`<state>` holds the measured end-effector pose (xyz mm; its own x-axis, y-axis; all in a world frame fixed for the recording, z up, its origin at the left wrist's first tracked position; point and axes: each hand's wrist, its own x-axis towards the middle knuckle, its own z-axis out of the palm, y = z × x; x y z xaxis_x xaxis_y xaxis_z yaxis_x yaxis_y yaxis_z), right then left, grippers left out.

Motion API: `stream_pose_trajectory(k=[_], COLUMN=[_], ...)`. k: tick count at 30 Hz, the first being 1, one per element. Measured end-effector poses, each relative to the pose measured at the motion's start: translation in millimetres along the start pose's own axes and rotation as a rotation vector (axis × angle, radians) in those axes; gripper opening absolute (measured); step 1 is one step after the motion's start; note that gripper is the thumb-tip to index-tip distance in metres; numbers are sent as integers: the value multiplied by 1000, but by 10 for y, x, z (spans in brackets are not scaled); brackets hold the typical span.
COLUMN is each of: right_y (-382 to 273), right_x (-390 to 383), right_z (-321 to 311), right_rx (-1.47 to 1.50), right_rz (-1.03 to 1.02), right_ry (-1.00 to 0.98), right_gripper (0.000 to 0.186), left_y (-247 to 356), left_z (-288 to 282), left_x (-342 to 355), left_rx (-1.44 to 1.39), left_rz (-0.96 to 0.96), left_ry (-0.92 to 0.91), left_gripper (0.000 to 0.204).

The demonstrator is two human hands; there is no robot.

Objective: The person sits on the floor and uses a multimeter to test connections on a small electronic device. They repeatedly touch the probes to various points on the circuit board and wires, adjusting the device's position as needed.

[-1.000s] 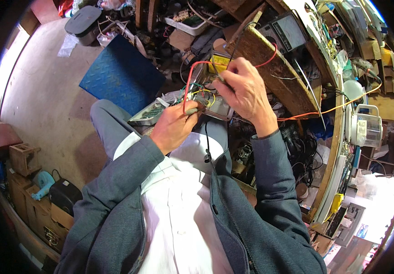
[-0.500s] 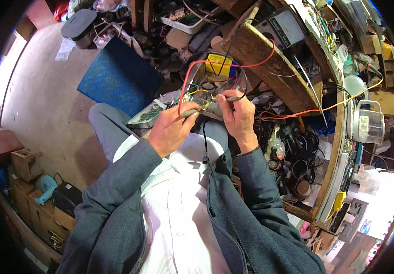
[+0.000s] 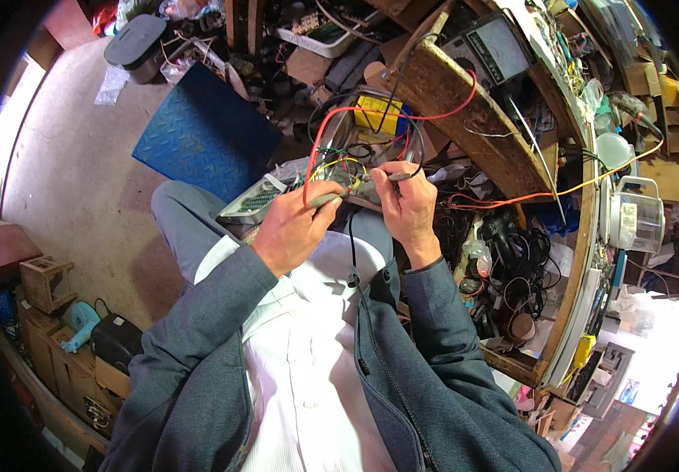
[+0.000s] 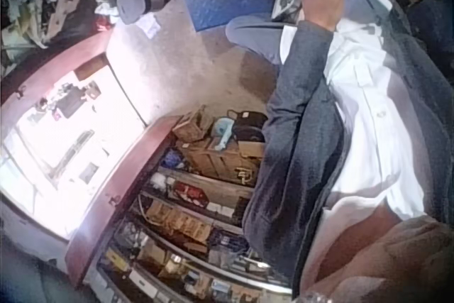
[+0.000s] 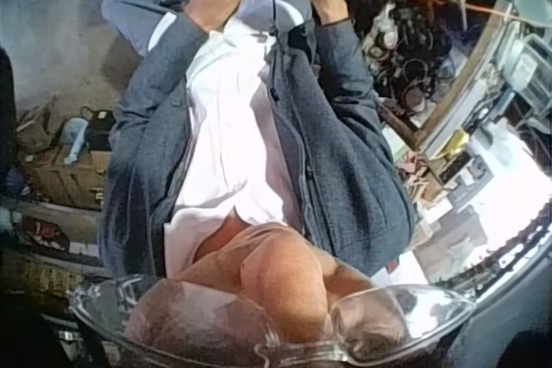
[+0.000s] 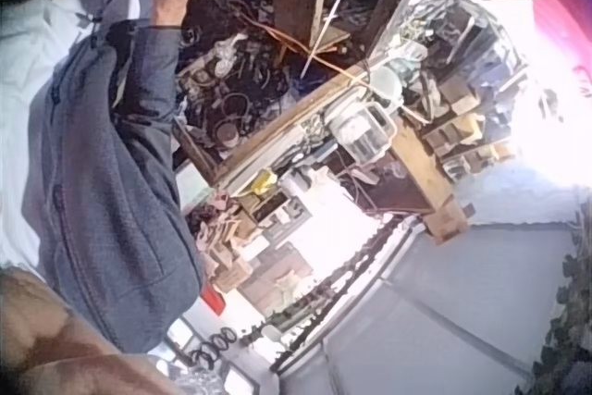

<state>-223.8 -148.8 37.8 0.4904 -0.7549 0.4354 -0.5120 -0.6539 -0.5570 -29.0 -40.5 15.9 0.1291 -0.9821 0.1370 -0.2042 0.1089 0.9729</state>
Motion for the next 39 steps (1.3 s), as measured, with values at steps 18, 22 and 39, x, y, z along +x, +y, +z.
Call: stream_pose_trajectory(k=[18, 22, 39], right_y=[17, 8, 67], right_x=[29, 11, 60], right_z=[20, 54, -9], right_rx=[-30, -37, -3], right_rz=[-92, -92, -144], right_ry=[-2, 10, 22], right_gripper=[15, 14, 20], left_y=[-42, -119, 78], left_z=[22, 31, 23], left_x=[-30, -97, 33], left_rx=[-30, 15, -89], left_rz=[-20, 21, -204], left_ry=[17, 38, -28], left_gripper=[19, 19, 16])
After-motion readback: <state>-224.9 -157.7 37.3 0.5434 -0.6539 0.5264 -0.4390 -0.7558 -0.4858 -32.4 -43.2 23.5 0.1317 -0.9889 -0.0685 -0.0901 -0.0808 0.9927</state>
